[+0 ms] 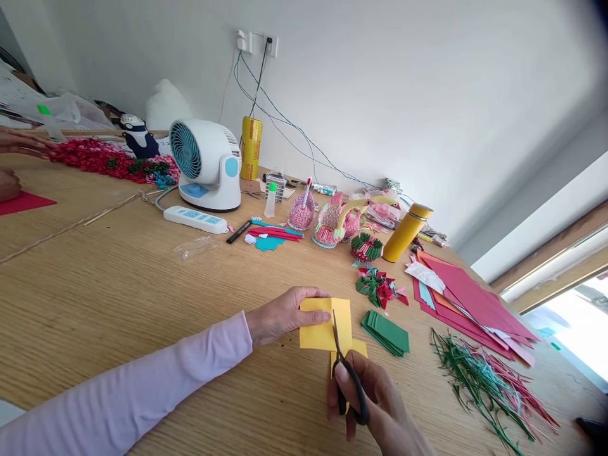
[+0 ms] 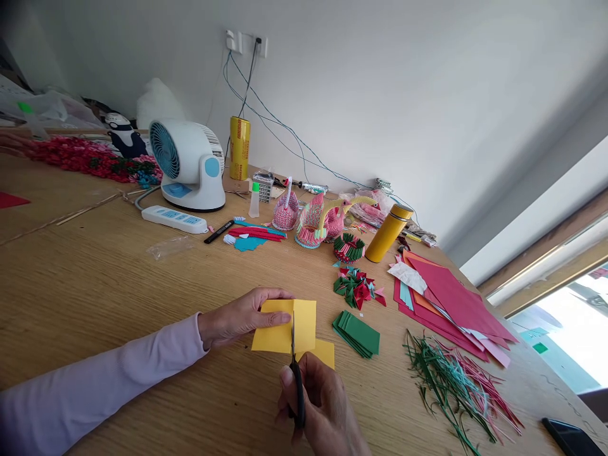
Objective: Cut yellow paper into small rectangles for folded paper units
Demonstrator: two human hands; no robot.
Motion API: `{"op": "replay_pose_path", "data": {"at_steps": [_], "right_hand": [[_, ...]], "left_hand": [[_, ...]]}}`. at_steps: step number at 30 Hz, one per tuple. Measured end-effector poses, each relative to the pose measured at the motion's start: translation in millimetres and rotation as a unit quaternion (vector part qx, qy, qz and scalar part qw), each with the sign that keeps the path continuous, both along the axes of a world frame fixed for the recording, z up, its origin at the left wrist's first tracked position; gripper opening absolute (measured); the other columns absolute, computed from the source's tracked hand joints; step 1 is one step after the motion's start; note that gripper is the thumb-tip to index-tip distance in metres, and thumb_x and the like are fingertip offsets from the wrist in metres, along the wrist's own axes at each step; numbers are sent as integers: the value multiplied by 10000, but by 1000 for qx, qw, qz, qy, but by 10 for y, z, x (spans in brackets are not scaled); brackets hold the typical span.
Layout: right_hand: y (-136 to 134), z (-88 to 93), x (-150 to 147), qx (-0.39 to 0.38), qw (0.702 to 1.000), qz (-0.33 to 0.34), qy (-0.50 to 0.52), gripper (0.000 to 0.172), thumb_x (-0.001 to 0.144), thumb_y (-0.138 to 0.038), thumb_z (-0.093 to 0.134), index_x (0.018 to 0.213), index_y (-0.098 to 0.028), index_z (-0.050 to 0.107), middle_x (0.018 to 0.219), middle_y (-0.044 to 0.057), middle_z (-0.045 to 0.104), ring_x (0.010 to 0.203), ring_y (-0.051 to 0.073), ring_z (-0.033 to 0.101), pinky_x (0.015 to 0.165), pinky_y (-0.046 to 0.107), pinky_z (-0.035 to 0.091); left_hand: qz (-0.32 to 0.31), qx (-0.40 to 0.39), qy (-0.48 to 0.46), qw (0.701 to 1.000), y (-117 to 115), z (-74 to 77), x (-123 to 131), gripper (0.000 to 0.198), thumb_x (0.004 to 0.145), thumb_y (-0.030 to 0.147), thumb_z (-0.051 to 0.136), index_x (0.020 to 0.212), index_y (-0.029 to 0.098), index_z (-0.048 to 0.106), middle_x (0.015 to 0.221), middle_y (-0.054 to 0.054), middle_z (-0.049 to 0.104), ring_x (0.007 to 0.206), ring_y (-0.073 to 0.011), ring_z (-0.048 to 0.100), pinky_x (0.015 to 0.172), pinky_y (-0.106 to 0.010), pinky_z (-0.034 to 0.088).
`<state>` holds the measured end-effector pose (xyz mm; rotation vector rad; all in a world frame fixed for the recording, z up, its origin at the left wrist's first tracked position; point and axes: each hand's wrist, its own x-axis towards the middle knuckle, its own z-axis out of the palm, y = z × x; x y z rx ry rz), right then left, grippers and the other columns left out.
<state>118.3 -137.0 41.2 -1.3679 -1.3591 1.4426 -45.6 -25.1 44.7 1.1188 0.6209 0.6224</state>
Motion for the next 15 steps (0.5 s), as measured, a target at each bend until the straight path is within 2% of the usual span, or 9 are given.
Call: {"op": "replay_pose_path", "data": {"at_steps": [6,15], "right_hand": [[42,-40,-38,12,1000,-19,17,429,817,-591,540,703,-181,485,656,15,592,571,127,566,393,184,354],[32,-104,-66,25,998,-49,35,419,813,-569,570,687,-188,451,595,-11,557,519,103,518,430,195,354]], "left_hand": [[-30,-39,-5,999,-52,-21,17,411,668,322,781,1013,157,628,874,-11,657,746,-118,593,713,-227,438],[-18,-58,-5,998,-82,-18,40,410,666,305,787,1016,161,630,863,-9,664,730,-107,592,696,-209,438]]}}
